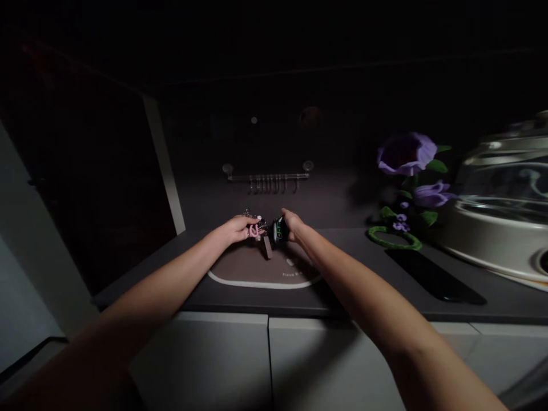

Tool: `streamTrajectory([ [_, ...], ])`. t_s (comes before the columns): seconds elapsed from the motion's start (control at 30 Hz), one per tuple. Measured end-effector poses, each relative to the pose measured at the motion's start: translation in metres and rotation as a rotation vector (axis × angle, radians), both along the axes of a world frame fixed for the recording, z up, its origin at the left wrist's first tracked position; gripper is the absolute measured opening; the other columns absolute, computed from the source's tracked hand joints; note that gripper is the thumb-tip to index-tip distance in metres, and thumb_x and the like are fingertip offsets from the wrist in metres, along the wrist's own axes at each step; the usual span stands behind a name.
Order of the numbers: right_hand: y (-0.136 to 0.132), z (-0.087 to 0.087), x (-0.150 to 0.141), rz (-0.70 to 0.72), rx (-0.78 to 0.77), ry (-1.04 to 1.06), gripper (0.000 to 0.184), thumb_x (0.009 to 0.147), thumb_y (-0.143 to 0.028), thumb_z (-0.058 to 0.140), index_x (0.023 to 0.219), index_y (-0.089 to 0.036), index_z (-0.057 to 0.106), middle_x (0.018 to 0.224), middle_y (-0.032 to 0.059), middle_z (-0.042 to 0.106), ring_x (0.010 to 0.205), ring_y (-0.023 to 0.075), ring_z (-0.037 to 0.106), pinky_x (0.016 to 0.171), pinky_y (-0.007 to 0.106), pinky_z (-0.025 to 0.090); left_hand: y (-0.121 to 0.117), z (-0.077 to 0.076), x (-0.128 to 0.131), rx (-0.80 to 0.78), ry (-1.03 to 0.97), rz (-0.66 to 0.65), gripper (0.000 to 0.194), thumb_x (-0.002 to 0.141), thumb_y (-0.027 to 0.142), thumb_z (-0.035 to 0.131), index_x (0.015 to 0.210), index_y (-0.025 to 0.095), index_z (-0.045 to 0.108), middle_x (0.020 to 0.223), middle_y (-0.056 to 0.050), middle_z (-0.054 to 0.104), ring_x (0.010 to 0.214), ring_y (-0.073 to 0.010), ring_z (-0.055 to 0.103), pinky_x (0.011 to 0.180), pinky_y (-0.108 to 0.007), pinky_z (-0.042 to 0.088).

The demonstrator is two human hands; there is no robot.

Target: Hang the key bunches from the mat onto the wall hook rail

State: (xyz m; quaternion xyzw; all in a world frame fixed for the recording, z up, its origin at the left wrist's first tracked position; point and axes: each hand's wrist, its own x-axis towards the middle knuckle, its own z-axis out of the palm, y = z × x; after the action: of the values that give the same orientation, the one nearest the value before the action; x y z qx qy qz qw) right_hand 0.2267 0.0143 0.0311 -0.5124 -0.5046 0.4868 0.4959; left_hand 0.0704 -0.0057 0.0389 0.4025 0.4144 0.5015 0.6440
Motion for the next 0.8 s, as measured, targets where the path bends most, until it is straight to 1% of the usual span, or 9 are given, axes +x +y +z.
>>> streamTrajectory([
  [0.07,-0.014,-0.007,0.008,-0.003,-0.05,-0.016,0.024,0.079,-0.032,0.047,0.059,-0.018,0.047,0.043,-0.0015,0.043,0.043,0.0125,0.043,0.049,0.026,0.039,-0.005,-0.017,-0.014,0.088,0.131,0.0,0.016,0.07,-0.001,0.055,0.075,0.012,0.048,0.063,-0.003,0.053,0.057,-0.0135,0.057,0.055,-0.029,0.05],
  [0.13,-0.023,-0.012,0.02,-0.024,0.033,-0.112,0.013,0.073,-0.02,0.054,0.06,-0.017,0.052,0.045,-0.0017,0.047,0.043,0.0103,0.042,0.048,0.023,0.036,-0.007,-0.03,-0.029,0.216,0.306,0.056,0.023,0.067,0.003,0.06,0.082,0.015,0.049,0.062,0.0,0.053,0.054,-0.0126,0.055,0.053,-0.029,0.049],
  [0.2,-0.027,-0.016,0.033,-0.029,0.109,-0.272,0.008,0.069,-0.015,0.056,0.061,-0.015,0.058,0.05,0.0002,0.054,0.048,0.0102,0.046,0.051,0.023,0.036,-0.007,-0.04,-0.045,0.356,0.481,0.098,0.024,0.065,0.004,0.061,0.083,0.017,0.053,0.066,0.0,0.055,0.055,-0.0122,0.054,0.056,-0.032,0.05],
  [0.27,-0.03,-0.02,0.045,-0.059,0.203,-0.443,0.007,0.068,-0.016,0.057,0.064,-0.015,0.063,0.058,0.0022,0.061,0.055,0.0122,0.051,0.057,0.024,0.038,-0.008,-0.047,-0.059,0.543,0.692,0.118,0.027,0.06,0.0,0.061,0.081,0.018,0.06,0.073,-0.002,0.059,0.066,-0.0148,0.057,0.068,-0.035,0.05],
  [0.37,-0.034,-0.025,0.056,-0.066,0.298,-0.705,0.012,0.066,-0.013,0.058,0.07,-0.017,0.068,0.069,0.0042,0.066,0.066,0.0163,0.057,0.063,0.025,0.04,-0.01,-0.051,-0.073,0.756,0.947,0.088,0.036,0.055,-0.006,0.055,0.079,0.019,0.065,0.086,-0.004,0.064,0.088,-0.02,0.057,0.089,-0.037,0.042],
  [0.5,-0.044,-0.026,0.061,-0.049,0.389,-1.044,0.034,0.066,-0.006,0.051,0.094,-0.018,0.068,0.092,0.0081,0.067,0.085,0.0202,0.06,0.074,0.025,0.041,-0.021,-0.046,-0.081,0.847,1.197,-0.023,0.049,0.056,-0.005,0.049,0.097,0.017,0.064,0.108,-0.007,0.061,0.106,-0.0217,0.052,0.097,-0.034,0.036],
  [0.6,-0.052,-0.02,0.06,-0.038,0.455,-1.291,0.039,0.071,-0.011,0.048,0.107,-0.017,0.062,0.107,0.0115,0.062,0.094,0.0206,0.058,0.078,0.024,0.041,-0.034,-0.034,-0.087,0.806,1.285,-0.129,0.06,0.055,-0.001,0.05,0.113,0.015,0.056,0.12,-0.008,0.055,0.112,-0.0216,0.048,0.097,-0.031,0.035],
  [0.73,-0.065,-0.003,0.045,0.079,0.566,-1.365,0.034,0.072,-0.01,0.047,0.1,-0.017,0.065,0.105,0.0097,0.063,0.096,0.0182,0.058,0.081,0.021,0.04,-0.048,-0.014,-0.093,0.665,1.226,-0.259,0.069,0.056,0.006,0.058,0.123,0.018,0.047,0.124,-0.008,0.051,0.107,-0.0215,0.052,0.092,-0.031,0.039],
  [0.8,-0.076,0.007,0.032,0.157,0.6,-1.3,0.036,0.072,-0.007,0.046,0.101,-0.015,0.065,0.106,0.0094,0.063,0.097,0.0184,0.057,0.083,0.022,0.04,-0.055,-0.005,-0.092,0.671,1.153,-0.247,0.064,0.056,0.009,0.063,0.118,0.018,0.051,0.124,-0.008,0.052,0.109,-0.0214,0.05,0.094,-0.032,0.037],
])
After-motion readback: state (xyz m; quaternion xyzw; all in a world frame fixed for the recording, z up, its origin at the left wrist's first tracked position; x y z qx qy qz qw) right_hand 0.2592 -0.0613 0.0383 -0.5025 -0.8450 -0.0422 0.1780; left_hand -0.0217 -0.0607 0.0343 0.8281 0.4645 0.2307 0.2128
